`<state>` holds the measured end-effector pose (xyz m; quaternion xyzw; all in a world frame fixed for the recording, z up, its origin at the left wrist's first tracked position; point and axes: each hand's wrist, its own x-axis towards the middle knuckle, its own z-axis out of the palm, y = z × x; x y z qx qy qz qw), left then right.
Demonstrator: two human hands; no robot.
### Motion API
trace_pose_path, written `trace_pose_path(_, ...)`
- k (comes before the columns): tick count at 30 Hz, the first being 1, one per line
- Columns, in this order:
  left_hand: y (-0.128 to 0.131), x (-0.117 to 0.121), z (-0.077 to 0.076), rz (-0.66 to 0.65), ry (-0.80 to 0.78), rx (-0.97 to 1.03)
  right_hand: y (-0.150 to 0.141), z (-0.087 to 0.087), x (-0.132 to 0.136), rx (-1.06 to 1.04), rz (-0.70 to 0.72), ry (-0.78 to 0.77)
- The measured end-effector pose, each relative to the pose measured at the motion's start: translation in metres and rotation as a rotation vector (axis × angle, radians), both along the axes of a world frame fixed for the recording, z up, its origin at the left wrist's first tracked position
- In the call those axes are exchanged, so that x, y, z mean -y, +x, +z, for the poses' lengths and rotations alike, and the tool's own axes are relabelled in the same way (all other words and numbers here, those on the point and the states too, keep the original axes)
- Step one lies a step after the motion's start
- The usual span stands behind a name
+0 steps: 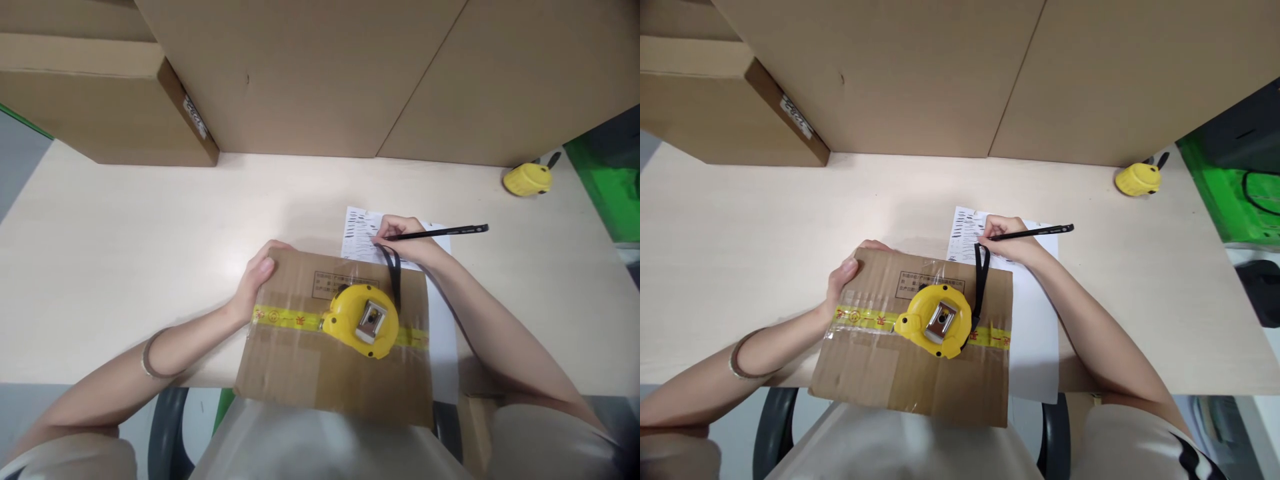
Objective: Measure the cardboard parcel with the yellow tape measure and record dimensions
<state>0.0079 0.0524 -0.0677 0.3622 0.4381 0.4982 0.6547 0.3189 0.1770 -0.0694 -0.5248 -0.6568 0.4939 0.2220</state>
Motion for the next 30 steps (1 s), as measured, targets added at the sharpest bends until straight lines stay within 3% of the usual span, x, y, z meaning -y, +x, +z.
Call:
trace_pose_path(22, 0.002, 0.001, 0.003, 0.02, 0.008, -0.057, -0.002, 0.0, -0.002, 0.039, 0.049, 0.018)
trace_pose_path(26, 0.001, 0.001, 0.003, 0.029, 0.041, -0.069, 0.001, 0.007, 0.001, 0.133, 0.067, 0.03)
trace_pose_path(30, 0.0, 0.001, 0.0, 0.047, 0.078, -0.081, 0.008, 0.019, 0.003, 0.363, 0.065, 0.046)
